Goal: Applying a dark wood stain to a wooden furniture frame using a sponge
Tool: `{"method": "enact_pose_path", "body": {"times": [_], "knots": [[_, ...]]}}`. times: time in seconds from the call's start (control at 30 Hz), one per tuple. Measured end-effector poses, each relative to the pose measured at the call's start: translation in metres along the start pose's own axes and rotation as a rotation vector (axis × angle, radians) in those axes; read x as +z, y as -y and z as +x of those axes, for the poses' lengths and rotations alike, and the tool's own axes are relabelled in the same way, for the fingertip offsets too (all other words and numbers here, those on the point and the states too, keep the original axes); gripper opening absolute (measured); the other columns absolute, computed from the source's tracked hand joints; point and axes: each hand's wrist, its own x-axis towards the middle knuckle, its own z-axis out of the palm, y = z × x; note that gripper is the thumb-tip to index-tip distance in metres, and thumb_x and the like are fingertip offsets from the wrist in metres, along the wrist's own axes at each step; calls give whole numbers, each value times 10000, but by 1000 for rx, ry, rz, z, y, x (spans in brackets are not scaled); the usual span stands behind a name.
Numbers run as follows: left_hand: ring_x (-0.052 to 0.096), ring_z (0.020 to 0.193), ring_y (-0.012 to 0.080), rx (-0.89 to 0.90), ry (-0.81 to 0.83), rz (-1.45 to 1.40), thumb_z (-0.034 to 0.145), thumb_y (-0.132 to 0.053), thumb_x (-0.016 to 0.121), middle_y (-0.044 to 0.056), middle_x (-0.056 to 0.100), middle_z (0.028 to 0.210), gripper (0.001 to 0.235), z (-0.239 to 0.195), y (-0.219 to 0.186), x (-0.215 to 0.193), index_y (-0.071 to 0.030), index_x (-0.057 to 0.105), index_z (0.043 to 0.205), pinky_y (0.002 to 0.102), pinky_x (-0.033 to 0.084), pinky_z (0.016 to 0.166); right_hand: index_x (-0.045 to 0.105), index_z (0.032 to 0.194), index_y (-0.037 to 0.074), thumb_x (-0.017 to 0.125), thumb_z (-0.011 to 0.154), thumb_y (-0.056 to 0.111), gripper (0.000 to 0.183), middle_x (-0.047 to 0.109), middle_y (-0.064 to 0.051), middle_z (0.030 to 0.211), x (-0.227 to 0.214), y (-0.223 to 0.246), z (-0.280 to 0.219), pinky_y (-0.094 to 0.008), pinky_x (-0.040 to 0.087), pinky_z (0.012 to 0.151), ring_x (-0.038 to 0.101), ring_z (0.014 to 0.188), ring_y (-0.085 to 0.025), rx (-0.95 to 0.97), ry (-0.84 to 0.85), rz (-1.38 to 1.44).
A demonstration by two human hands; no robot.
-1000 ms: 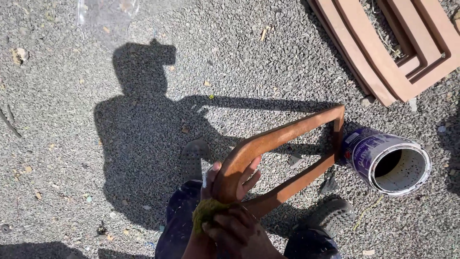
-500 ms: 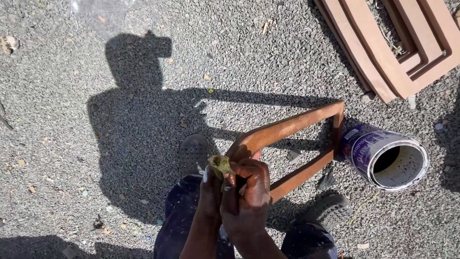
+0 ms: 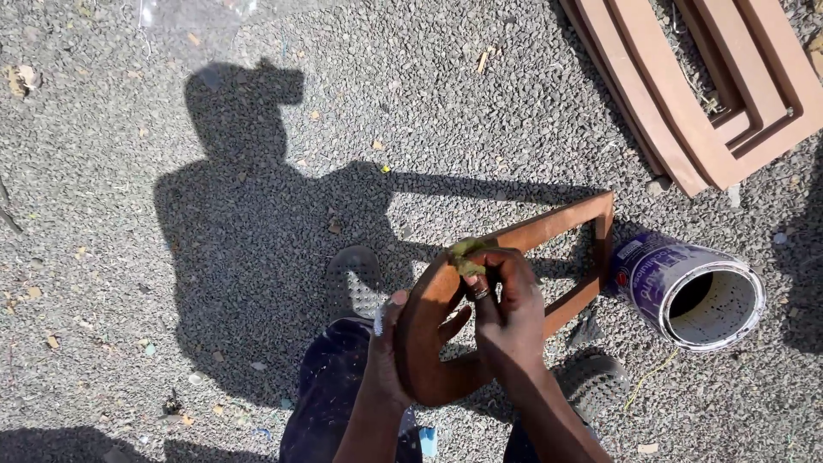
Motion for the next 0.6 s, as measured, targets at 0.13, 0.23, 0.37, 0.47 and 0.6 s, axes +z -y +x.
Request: {"method": "enact_pose_path", "body": {"times": [0.13,0.23,0.37,0.47,0.6], "knots": [[680,1114,304,-156,111,-121,951,-522,579,164,714,1219,629,4,5,-18,-36,640,1346,415,538,968,649,1076,59,471,972,193,246,608,-143,1121,-2,18,-43,-461,527,912,593,1069,-315,-421,344,80],[604,1253,365,-207,-26,-55,856,-510,550,173,647,1366,736,-4,-8,20,-56,586,1433,545,459,1032,626,1083,68,544,908,70,193,605,-115,1142,-1,-33,-2,-426,515,941,590,1101,-282,-538,240,-74],[508,1418,450,-175,-104,76,805,-525,540,222,567,1532,808,-13,-13,36,-78,561,1478,564,364,1166,643,1122,153,630,1025,153,98,593,-40,1070,-13,-53,71,-329,473,696,575,902,-180,32,189,-132],[524,1402,438,-201,-121,115,754,-655,489,226,576,1542,909,-18,-14,50,-107,584,1474,583,394,1134,754,1056,44,570,1030,170,224,541,-103,969,-22,-28,78,-428,449,724,514,929,-263,-85,459,-213],[653,1207,346,-51,-94,-28,863,-562,579,262,706,1194,800,-14,-4,35,138,660,1242,493,504,1136,714,1085,59,594,973,15,170,687,-109,1194,-29,21,60,-441,499,1004,620,1177,-303,-412,604,-81]]}}
